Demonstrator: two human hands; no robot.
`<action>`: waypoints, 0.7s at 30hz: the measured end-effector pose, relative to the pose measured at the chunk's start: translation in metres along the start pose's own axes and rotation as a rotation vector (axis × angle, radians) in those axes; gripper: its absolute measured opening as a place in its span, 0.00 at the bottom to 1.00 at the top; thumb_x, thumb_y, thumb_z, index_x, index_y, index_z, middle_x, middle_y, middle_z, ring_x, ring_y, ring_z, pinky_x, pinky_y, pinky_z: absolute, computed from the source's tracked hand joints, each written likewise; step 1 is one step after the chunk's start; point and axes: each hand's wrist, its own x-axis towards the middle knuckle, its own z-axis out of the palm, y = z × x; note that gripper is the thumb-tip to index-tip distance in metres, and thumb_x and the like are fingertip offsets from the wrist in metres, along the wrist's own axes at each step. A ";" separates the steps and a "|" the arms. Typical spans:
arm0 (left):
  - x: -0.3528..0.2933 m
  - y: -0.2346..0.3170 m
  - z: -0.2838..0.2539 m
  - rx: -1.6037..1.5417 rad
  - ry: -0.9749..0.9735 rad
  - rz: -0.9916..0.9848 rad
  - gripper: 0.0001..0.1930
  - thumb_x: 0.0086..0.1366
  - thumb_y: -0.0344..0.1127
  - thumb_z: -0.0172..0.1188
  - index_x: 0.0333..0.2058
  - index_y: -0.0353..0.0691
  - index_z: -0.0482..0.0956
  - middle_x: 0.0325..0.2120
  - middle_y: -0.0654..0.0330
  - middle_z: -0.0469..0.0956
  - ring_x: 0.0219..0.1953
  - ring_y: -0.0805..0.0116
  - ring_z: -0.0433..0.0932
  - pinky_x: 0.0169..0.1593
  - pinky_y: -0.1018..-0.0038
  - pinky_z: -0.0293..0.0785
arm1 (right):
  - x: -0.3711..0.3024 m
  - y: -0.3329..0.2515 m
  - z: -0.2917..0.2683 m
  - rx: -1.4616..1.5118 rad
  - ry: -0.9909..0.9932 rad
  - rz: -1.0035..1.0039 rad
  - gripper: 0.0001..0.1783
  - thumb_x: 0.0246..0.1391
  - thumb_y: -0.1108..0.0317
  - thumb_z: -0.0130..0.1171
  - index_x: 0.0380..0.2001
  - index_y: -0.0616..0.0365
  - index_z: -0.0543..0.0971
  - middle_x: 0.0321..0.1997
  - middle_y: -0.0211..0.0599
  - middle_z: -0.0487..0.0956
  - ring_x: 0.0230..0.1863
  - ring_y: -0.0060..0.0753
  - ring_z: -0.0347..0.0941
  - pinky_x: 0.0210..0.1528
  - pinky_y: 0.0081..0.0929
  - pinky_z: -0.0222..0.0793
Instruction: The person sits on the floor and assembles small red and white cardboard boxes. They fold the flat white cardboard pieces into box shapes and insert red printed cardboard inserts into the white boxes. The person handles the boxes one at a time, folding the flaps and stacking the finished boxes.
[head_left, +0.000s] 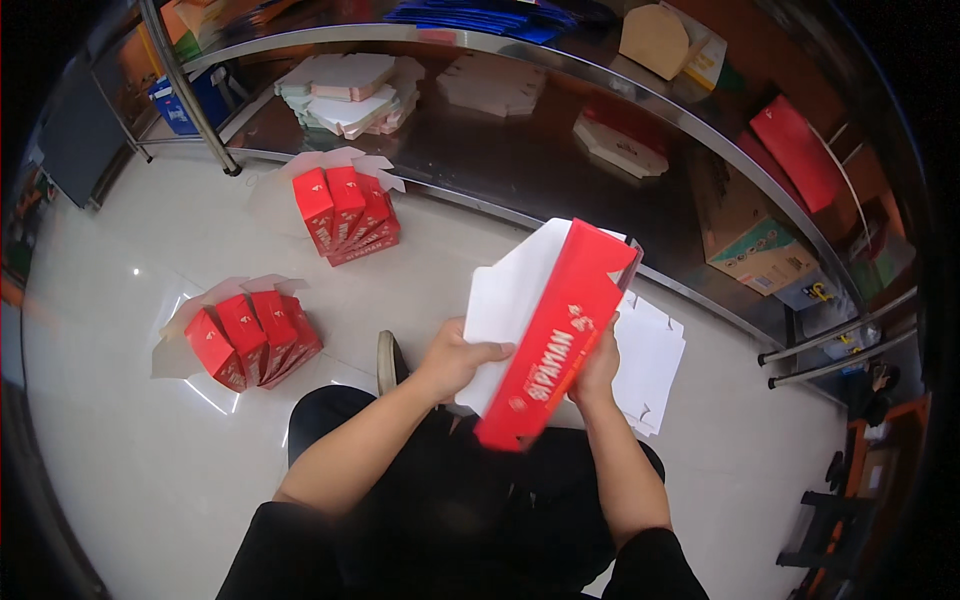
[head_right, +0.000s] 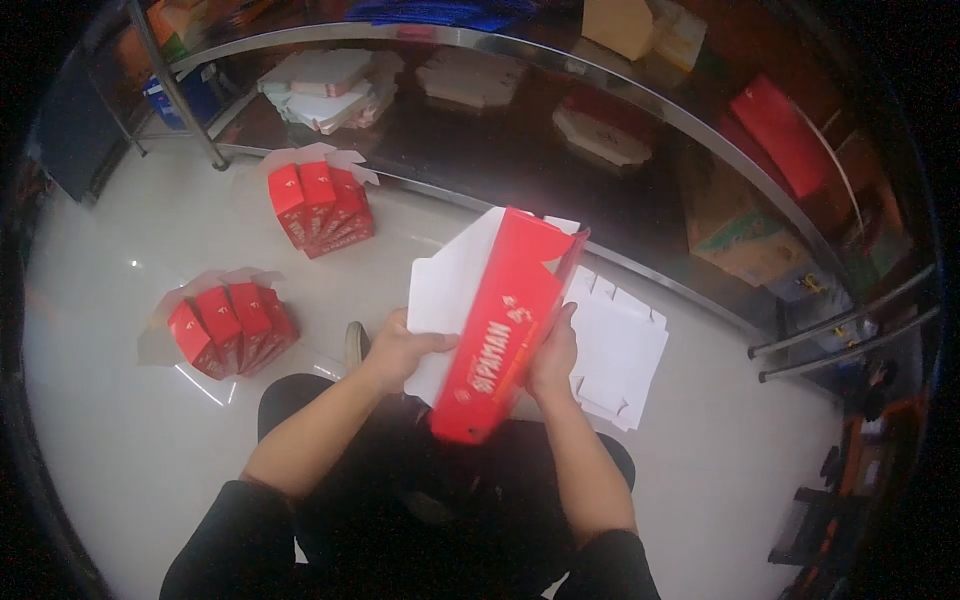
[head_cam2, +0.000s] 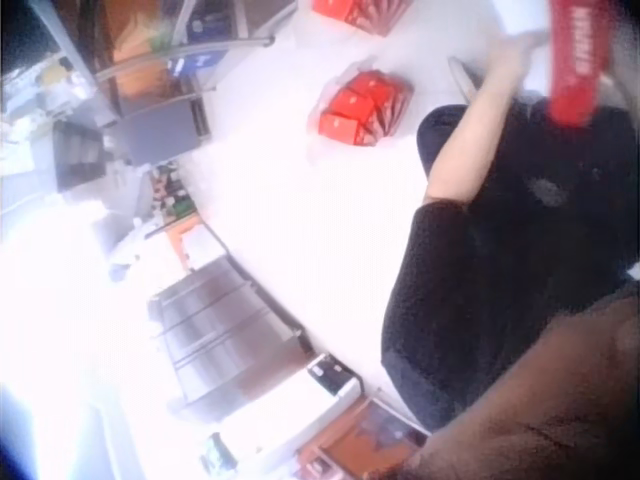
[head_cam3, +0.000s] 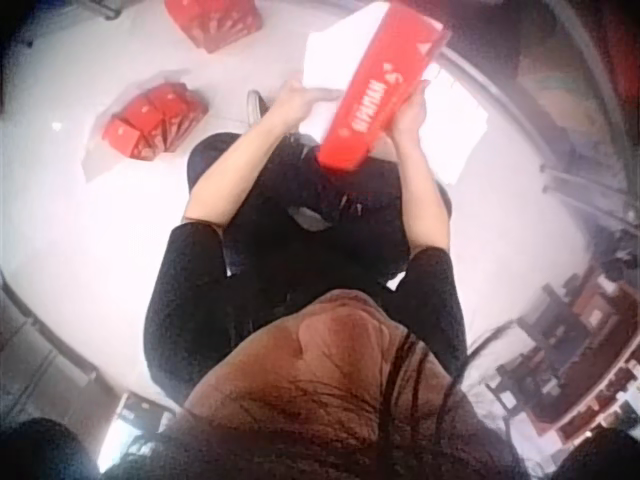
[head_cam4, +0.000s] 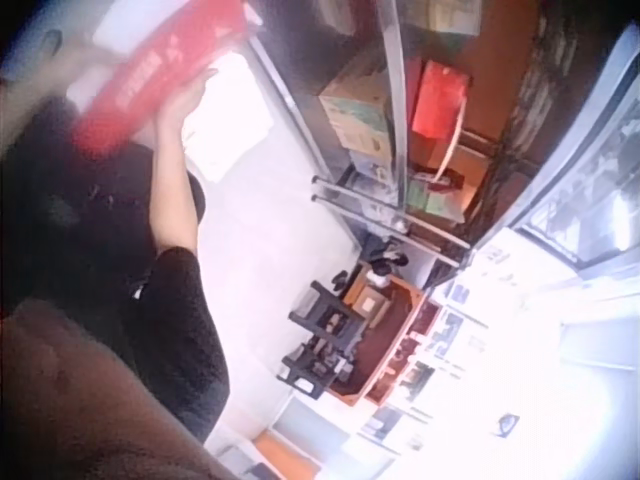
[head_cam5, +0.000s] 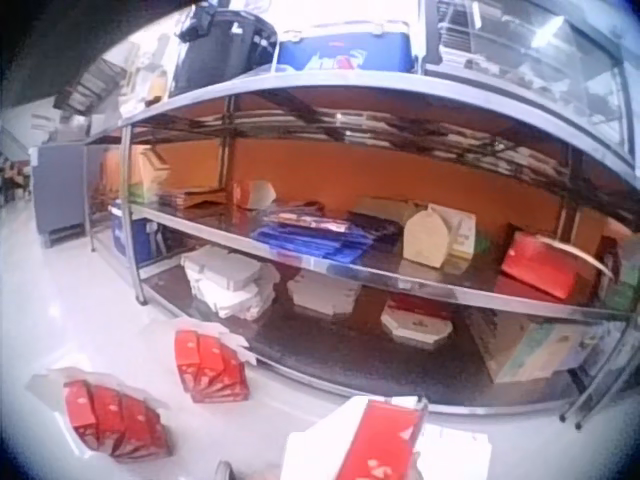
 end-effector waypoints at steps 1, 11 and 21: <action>0.000 -0.004 0.006 -0.024 -0.020 -0.002 0.16 0.59 0.26 0.65 0.46 0.30 0.80 0.40 0.53 0.83 0.39 0.67 0.83 0.45 0.69 0.79 | 0.002 0.003 -0.004 0.031 0.012 -0.043 0.38 0.70 0.37 0.31 0.51 0.63 0.75 0.45 0.38 0.80 0.44 0.30 0.78 0.49 0.30 0.74; 0.009 0.034 -0.006 0.074 0.122 0.000 0.16 0.58 0.24 0.64 0.46 0.28 0.79 0.39 0.51 0.83 0.38 0.63 0.83 0.44 0.68 0.80 | 0.009 -0.022 -0.018 0.197 -0.121 0.196 0.38 0.68 0.34 0.34 0.55 0.59 0.72 0.48 0.39 0.80 0.48 0.34 0.78 0.52 0.33 0.74; 0.005 0.046 -0.025 0.208 0.115 0.058 0.16 0.58 0.25 0.64 0.46 0.28 0.79 0.39 0.54 0.83 0.38 0.67 0.83 0.45 0.70 0.78 | 0.010 -0.022 -0.018 0.194 -0.149 0.088 0.46 0.63 0.29 0.40 0.66 0.58 0.64 0.62 0.43 0.73 0.60 0.40 0.72 0.61 0.38 0.70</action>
